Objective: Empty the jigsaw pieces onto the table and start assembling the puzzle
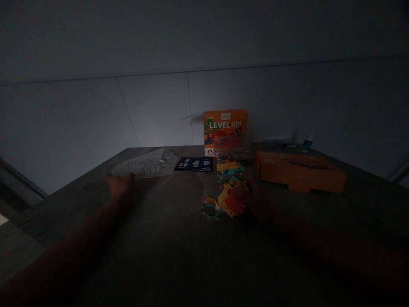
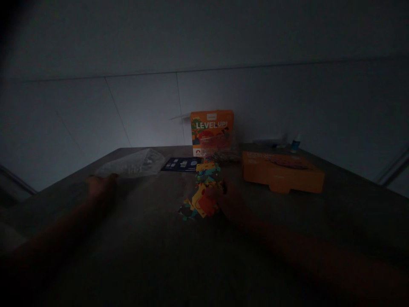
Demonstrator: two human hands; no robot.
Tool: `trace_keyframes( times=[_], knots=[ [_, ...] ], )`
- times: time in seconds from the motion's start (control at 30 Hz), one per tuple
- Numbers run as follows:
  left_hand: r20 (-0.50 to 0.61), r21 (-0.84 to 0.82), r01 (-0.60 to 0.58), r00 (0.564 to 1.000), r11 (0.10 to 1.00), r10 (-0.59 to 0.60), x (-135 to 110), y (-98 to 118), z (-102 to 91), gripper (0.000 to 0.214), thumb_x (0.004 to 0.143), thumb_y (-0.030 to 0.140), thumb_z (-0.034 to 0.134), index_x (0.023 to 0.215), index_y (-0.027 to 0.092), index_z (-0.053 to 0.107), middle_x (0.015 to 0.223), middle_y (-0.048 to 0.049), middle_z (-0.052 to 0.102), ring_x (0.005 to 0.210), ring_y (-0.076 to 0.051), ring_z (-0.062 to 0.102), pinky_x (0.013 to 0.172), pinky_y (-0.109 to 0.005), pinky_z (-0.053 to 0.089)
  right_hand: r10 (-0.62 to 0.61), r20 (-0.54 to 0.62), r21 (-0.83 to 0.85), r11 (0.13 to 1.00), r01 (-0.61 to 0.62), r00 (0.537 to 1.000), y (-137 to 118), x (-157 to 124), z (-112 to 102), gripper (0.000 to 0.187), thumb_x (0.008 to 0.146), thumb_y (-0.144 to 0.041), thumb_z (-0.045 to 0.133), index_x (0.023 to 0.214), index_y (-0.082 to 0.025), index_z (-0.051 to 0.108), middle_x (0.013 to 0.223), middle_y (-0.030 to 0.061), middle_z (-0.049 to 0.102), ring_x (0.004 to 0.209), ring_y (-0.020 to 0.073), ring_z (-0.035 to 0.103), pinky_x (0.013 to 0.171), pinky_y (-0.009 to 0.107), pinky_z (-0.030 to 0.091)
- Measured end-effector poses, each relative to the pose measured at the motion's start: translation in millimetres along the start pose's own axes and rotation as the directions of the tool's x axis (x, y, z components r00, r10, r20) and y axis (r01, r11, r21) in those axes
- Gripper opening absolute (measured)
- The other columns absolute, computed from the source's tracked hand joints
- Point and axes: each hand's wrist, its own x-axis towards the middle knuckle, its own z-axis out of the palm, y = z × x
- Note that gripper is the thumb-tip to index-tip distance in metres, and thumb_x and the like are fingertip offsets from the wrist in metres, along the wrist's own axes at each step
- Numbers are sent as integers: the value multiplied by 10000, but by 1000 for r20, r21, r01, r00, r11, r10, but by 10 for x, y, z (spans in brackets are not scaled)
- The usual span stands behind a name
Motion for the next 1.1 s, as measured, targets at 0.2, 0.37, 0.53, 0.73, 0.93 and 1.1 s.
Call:
trace_keyframes(
  times=[0.2,0.37,0.53,0.73,0.93,1.1],
  knots=[
    [435,302,-682,720,666,540,-476,21,263,425,778,218,670,1195,184,599,1368,-117,523,1383,-361,358,1178,-518,232,19,-10,-85,996,-20,1000,-27,-9,2,422,683,-489,707,951,-173,628,903,70,723,792,237,686,633,305,537],
    [954,-125,-690,113,713,277,-1030,132,419,470,845,305,673,1308,309,594,1418,-59,542,1344,-301,462,1158,-479,312,-56,-2,-75,996,56,998,18,-5,0,445,716,-474,718,1027,-172,616,996,86,720,873,247,691,713,332,557],
    [966,-31,-761,144,648,216,-930,82,401,409,880,352,626,1287,311,611,1450,-66,506,1393,-320,385,1163,-534,259,-179,-74,-62,983,174,981,7,-28,11,513,681,-437,755,1093,-177,594,1046,79,715,919,241,692,766,339,572],
    [662,637,-654,736,409,145,-208,-217,251,420,909,389,486,1246,179,624,1300,-137,578,1150,-294,603,1012,-436,471,-231,-41,-187,958,219,972,12,-24,-15,492,692,-465,728,1079,-186,610,1025,88,722,893,261,702,755,379,584],
    [632,673,-634,761,381,149,-95,-214,238,401,892,347,468,1147,102,657,1196,-178,620,1093,-326,626,973,-466,499,-210,-53,-232,953,193,976,33,-6,-20,502,685,-483,731,1058,-168,610,1014,104,722,888,269,704,742,387,586],
    [943,106,-915,217,390,252,-802,94,382,418,943,317,476,1342,199,523,1457,-102,461,1331,-273,450,1116,-432,386,-278,-95,-209,944,254,956,12,-46,1,536,692,-460,733,1122,-183,574,1057,104,715,914,261,704,749,366,593]
  ],
)
